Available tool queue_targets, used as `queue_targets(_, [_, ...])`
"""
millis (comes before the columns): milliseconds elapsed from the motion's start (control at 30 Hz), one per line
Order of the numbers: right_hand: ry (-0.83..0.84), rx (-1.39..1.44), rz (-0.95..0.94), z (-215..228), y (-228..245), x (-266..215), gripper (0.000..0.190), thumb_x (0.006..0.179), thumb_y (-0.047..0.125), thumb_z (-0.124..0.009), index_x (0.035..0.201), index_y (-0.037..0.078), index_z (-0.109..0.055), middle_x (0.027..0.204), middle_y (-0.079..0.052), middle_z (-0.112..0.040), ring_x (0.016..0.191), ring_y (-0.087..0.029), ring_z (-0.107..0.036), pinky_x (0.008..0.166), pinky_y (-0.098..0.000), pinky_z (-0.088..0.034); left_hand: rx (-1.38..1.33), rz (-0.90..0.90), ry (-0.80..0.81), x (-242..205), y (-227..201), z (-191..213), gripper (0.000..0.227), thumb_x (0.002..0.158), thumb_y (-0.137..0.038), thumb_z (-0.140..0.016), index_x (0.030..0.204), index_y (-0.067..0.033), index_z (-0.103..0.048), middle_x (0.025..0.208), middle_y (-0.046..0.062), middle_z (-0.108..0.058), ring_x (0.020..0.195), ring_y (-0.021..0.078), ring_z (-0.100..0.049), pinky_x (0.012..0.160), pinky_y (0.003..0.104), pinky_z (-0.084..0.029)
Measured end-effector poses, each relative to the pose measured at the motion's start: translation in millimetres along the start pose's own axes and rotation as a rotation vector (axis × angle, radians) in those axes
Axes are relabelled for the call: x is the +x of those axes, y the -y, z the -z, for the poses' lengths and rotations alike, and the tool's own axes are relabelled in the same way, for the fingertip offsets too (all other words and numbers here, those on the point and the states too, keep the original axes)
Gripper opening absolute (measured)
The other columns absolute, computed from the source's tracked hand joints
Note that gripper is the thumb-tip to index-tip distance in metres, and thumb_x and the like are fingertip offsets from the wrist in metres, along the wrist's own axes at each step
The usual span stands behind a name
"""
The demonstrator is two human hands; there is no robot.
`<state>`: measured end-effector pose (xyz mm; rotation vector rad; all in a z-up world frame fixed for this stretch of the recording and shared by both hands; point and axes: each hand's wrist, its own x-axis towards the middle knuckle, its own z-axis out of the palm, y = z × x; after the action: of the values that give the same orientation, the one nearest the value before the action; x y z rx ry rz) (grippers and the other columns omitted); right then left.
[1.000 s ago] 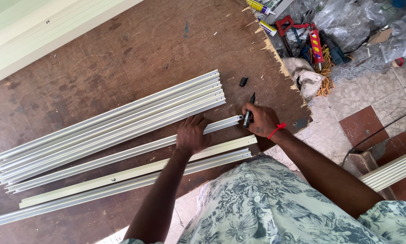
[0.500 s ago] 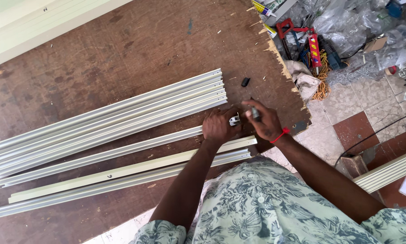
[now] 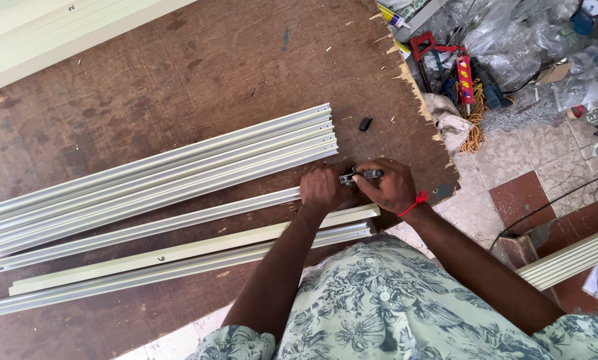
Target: The person uses a small metal template and a black marker to mark multiple long, off-white plastic moldings laid on a wooden workbench. They repeatedly place the template at the end of each molding, mark it, and move to the next piece, stacking marked pieces aside.
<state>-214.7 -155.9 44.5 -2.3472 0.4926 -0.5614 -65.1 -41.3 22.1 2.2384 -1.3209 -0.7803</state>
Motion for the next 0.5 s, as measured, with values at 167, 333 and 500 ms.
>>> queue_targets(167, [0.148, -0.010, 0.078, 3, 2, 7, 0.023, 0.077, 0.008, -0.071, 0.100, 0.008, -0.073, 0.099, -0.010, -0.077, 0.086, -0.026, -0.075, 0.075, -0.0363, -0.059, 0.047, 0.078, 0.105, 3, 2, -3, 0.057, 0.078, -0.045, -0.081, 0.132, -0.0329, -0.067, 0.113, 0.012, -0.075, 0.112, 0.0307, -0.069, 0.096, 0.046, -0.057])
queue_targets(333, [0.159, -0.154, -0.091, -2, 5, 9, 0.022, 0.075, 0.018, -0.081, 0.095, 0.008, -0.075, 0.089, -0.010, -0.076, 0.079, -0.027, -0.074, 0.071, -0.0384, -0.058, 0.066, 0.026, 0.048, 4, 5, -9, 0.051, 0.079, -0.038, -0.077, 0.129, -0.0313, -0.069, 0.109, 0.010, -0.078, 0.110, 0.0307, -0.070, 0.093, 0.047, -0.058])
queue_targets(500, [0.131, 0.034, -0.204, -3, 5, 9, 0.023, 0.074, 0.014, -0.075, 0.097, 0.009, -0.076, 0.093, -0.009, -0.077, 0.081, -0.024, -0.076, 0.073, -0.0358, -0.060, 0.068, 0.073, 0.088, 7, 11, -18, 0.044, 0.082, -0.037, -0.073, 0.126, -0.0294, -0.070, 0.102, 0.014, -0.077, 0.103, 0.0295, -0.073, 0.093, 0.046, -0.058])
